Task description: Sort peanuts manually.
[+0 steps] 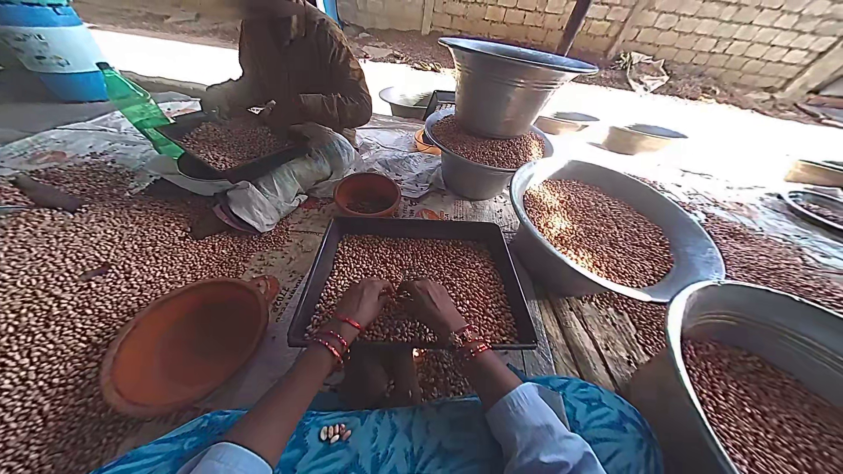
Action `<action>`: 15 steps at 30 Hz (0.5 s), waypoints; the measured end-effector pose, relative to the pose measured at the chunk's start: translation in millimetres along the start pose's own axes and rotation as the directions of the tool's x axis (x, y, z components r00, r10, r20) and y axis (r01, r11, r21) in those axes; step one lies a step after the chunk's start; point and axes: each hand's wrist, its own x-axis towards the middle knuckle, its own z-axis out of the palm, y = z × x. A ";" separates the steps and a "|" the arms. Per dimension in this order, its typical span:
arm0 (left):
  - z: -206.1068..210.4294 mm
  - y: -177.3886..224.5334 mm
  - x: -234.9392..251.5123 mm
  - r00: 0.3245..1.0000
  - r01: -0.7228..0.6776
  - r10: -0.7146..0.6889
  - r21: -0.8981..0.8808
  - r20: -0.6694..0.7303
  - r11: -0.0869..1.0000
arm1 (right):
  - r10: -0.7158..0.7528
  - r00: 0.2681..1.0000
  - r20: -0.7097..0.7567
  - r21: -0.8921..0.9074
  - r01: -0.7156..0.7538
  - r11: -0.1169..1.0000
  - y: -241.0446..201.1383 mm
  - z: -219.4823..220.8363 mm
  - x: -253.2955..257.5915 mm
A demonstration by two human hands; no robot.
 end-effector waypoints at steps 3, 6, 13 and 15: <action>2.2 -1.5 1.0 1.000 -0.012 0.012 0.020 0.009 1.000 | -0.031 1.000 -0.004 -0.016 0.031 0.999 1.1 1.2 0.0; -4.7 -6.0 -3.5 0.998 -0.066 0.066 0.000 0.024 0.998 | -0.045 0.999 0.002 -0.024 0.045 0.999 0.8 0.4 0.3; -67.7 -22.8 -68.2 0.883 -0.418 0.456 -0.633 -0.113 0.652 | -0.191 0.981 -0.038 0.193 0.195 0.962 17.3 -7.4 -10.0; -76.9 -29.5 -76.2 0.925 -0.381 0.320 -0.509 -0.207 0.772 | -0.378 0.926 0.008 0.383 0.346 0.856 21.4 -25.2 -23.9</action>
